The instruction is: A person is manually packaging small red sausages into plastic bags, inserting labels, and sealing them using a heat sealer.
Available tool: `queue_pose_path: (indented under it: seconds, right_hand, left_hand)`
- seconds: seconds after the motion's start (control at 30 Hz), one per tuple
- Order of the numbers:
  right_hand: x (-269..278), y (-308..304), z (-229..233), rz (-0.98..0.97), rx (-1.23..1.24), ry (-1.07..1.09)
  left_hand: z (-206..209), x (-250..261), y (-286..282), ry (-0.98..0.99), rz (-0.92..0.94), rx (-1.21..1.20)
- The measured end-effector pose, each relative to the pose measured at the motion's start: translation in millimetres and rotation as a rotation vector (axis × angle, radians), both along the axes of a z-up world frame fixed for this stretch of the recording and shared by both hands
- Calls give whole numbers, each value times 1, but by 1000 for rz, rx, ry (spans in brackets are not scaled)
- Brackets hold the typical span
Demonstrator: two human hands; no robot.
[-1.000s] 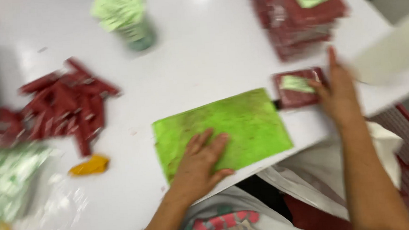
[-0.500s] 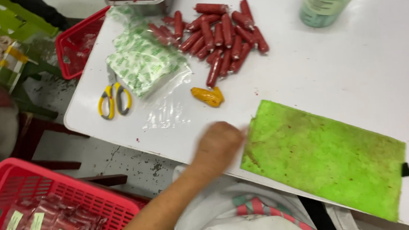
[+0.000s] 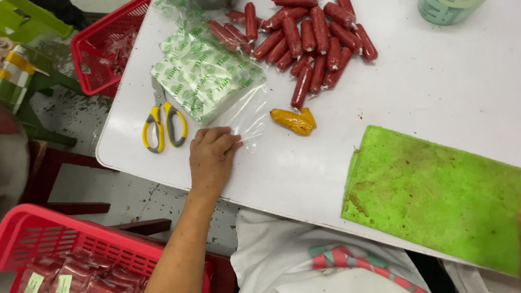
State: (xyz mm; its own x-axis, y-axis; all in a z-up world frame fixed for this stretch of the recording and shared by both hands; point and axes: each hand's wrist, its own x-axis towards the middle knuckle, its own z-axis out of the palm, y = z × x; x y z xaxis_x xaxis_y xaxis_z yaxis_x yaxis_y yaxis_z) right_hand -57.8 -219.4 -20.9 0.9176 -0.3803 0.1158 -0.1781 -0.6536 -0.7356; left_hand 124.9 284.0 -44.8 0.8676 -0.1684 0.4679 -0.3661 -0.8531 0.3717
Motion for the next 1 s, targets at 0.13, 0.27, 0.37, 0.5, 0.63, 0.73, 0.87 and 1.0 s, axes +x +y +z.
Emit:
queue_pose_path:
  seconds: [0.13, 0.27, 0.37, 0.5, 0.63, 0.73, 0.87, 1.0]
  right_hand:
    - [24, 73, 65, 308, -418, -203]
    - [36, 120, 66, 630, 58, -27]
    - [44, 120, 62, 427, 471, -16]
    - [54, 87, 54, -74, 807, -482]
    - [51, 59, 44, -160, 753, -486]
    - [40, 36, 41, -228, 706, -474]
    - [25, 22, 32, -85, -284, -288]
    - [33, 18, -16, 283, -726, 113]
  left_hand:
    - [34, -13, -37, -29, -47, 56]
    - [100, -63, -122, 517, -720, -123]
    - [91, -55, -156, 937, -901, -843]
    - [59, -56, -194, 1511, -1010, -1582]
    - [50, -79, -272, 1528, -789, -1399]
    - [50, -75, -319, 1326, -371, -1303]
    - [53, -62, -337, 1102, -338, -884]
    - [107, -19, -313, 1094, -380, -166]
